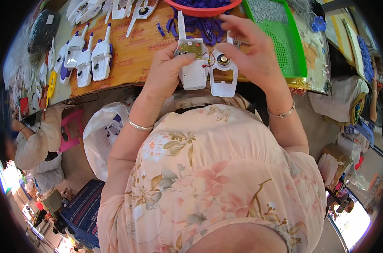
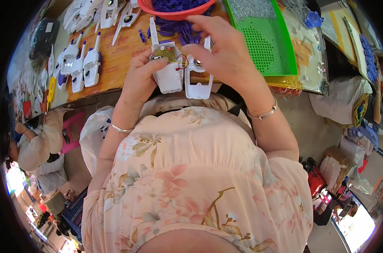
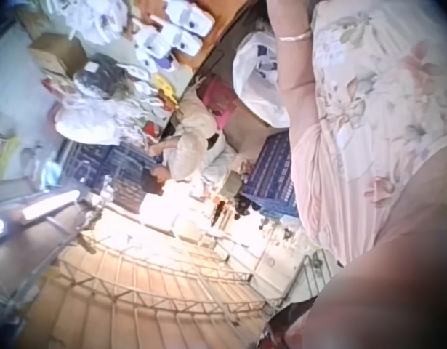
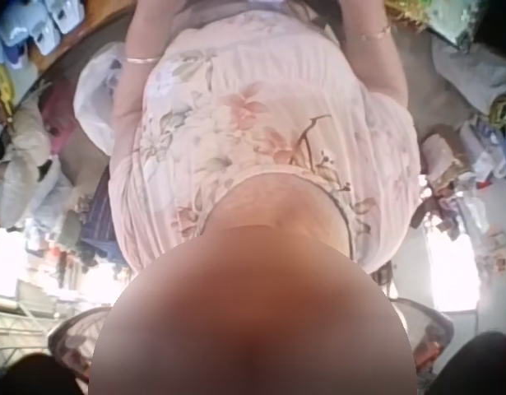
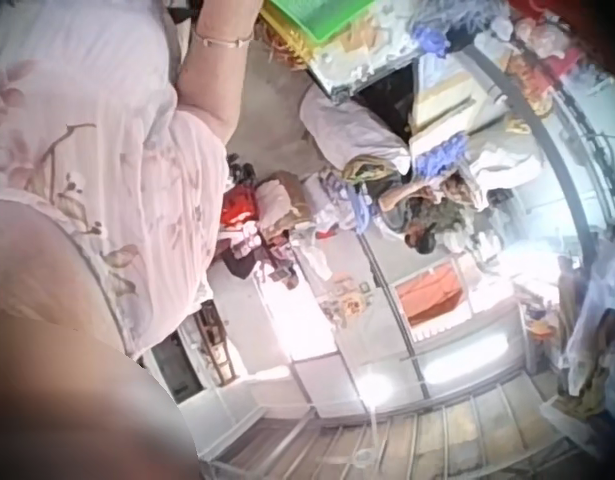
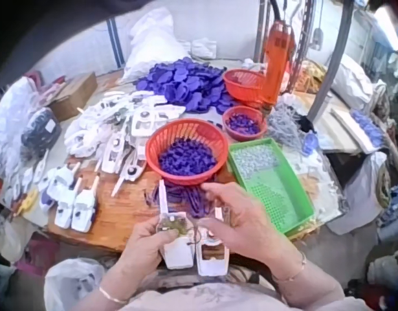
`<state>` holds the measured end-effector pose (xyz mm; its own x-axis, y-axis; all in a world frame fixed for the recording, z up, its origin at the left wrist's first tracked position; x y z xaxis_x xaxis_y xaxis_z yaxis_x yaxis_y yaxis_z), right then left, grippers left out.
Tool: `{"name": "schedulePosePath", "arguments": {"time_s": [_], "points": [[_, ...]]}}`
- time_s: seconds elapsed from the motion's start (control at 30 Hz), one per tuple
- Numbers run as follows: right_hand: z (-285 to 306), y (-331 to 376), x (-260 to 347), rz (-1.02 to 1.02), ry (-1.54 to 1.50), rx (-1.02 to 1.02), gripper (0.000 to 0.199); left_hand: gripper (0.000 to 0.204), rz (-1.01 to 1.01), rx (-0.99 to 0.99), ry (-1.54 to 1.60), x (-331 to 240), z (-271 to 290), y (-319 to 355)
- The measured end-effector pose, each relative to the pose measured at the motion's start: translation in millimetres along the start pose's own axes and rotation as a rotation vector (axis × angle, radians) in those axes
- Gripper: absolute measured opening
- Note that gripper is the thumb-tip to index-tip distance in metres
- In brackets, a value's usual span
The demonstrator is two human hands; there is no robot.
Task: Assembling the internal electronic components and wiring of a toy walkie-talkie into its plastic shell.
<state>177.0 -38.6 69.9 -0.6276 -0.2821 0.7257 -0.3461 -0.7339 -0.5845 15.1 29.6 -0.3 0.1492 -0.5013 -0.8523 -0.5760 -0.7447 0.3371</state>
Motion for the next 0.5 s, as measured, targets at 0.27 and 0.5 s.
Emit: {"name": "schedulePosePath", "arguments": {"time_s": [0.27,0.5], "points": [[5,21,-14,-0.227,0.017,-0.059,0.017,0.038,0.047,0.002,0.138,-1,3,-3],[-14,18,-13,-0.228,0.034,-0.039,0.016,0.039,0.047,-0.007,0.225,-3,8,1]]}}
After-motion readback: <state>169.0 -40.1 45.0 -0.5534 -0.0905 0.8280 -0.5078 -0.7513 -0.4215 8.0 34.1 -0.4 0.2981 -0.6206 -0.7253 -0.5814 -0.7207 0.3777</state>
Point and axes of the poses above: each hand's wrist, its own y-axis away from the middle knuckle, its own z-axis out of the back of the hand, x = y × z, the point moved 5 cm from there along -y, towards the middle knuckle, and after that the axes turned 12 degrees about -x, right-handed, at the moved point
